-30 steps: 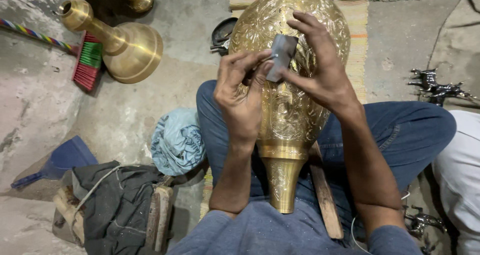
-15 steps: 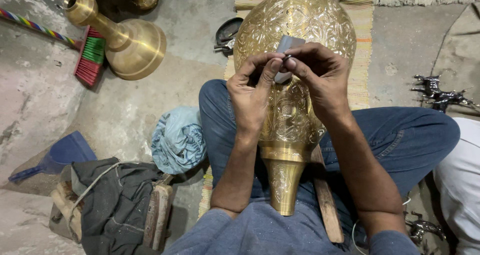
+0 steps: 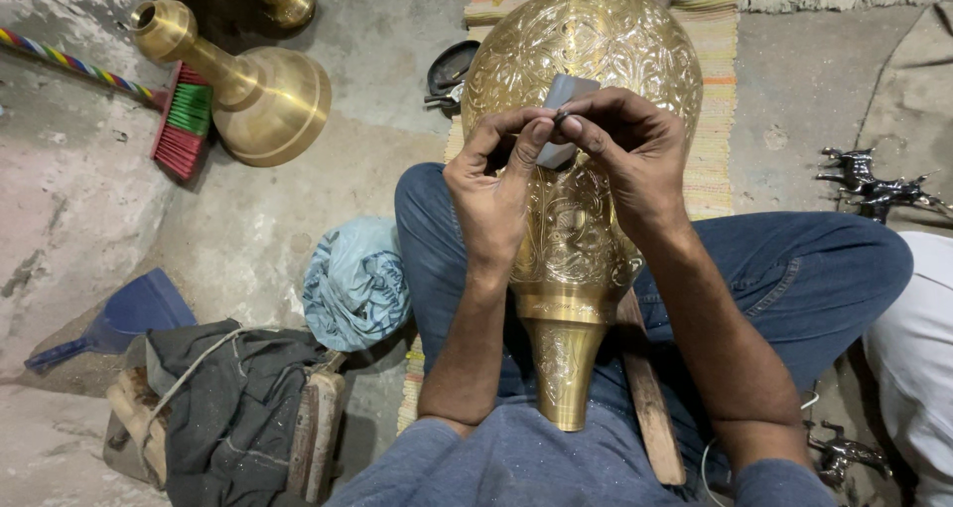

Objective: The person sits on the floor and uses a sanding block to smooth the surface of a large ornate brass vase. They then switch to a small chisel and a wooden mallet to refine the engraved details on the vase.

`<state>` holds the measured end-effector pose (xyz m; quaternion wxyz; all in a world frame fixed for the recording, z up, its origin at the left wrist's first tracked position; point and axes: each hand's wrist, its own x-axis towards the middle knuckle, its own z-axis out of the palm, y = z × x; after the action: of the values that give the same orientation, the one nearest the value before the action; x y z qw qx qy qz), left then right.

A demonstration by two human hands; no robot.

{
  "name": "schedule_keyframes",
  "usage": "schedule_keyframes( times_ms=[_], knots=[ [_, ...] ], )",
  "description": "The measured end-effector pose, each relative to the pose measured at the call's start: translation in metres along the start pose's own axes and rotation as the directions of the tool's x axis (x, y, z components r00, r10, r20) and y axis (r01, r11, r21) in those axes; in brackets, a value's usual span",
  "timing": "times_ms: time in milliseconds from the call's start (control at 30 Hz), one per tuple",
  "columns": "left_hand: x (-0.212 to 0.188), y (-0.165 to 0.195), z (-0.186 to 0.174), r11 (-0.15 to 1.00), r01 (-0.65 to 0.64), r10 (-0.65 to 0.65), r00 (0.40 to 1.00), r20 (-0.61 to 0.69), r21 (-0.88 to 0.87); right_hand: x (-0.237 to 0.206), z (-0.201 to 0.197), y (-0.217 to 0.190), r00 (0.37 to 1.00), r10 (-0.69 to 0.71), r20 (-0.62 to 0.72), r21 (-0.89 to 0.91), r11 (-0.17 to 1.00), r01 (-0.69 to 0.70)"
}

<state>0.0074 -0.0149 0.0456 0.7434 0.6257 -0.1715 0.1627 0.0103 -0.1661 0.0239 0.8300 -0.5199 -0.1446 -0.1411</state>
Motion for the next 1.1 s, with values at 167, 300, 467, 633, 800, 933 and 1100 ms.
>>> schedule_keyframes(
  times_ms=[167, 300, 467, 633, 800, 933, 1100],
  knots=[
    [0.001, 0.0, -0.001, 0.998, -0.046, 0.045, 0.999, 0.016, 0.051, 0.0, 0.0, 0.0, 1.0, -0.029, 0.002, -0.074, 0.997, 0.029],
    [0.001, 0.002, -0.002, 0.985, -0.078, 0.077, 0.997, 0.011, 0.155, 0.0, 0.0, 0.0, 0.999, -0.031, 0.013, -0.077, 0.997, 0.031],
    [0.0, 0.008, -0.001, 0.979, -0.076, 0.077, 0.997, 0.007, 0.187, 0.0, 0.0, 0.0, 1.0, -0.012, 0.006, -0.055, 0.998, 0.012],
    [0.001, 0.013, 0.002, 0.967, -0.077, 0.08, 0.997, 0.0, 0.245, 0.001, -0.001, 0.001, 1.0, 0.001, 0.005, -0.068, 0.998, 0.0],
    [0.001, 0.013, 0.001, 0.953, -0.11, 0.114, 0.993, 0.004, 0.281, 0.001, 0.0, 0.001, 1.0, 0.009, -0.016, -0.092, 0.996, -0.01],
    [0.0, 0.009, 0.0, 0.966, -0.085, 0.088, 0.996, 0.001, 0.244, 0.0, 0.0, 0.0, 1.0, 0.008, -0.005, -0.082, 0.997, -0.008],
    [-0.001, 0.004, 0.0, 0.986, -0.02, 0.02, 1.0, 0.001, 0.165, 0.001, 0.0, 0.0, 1.0, -0.007, 0.0, -0.106, 0.994, 0.007]
  ],
)
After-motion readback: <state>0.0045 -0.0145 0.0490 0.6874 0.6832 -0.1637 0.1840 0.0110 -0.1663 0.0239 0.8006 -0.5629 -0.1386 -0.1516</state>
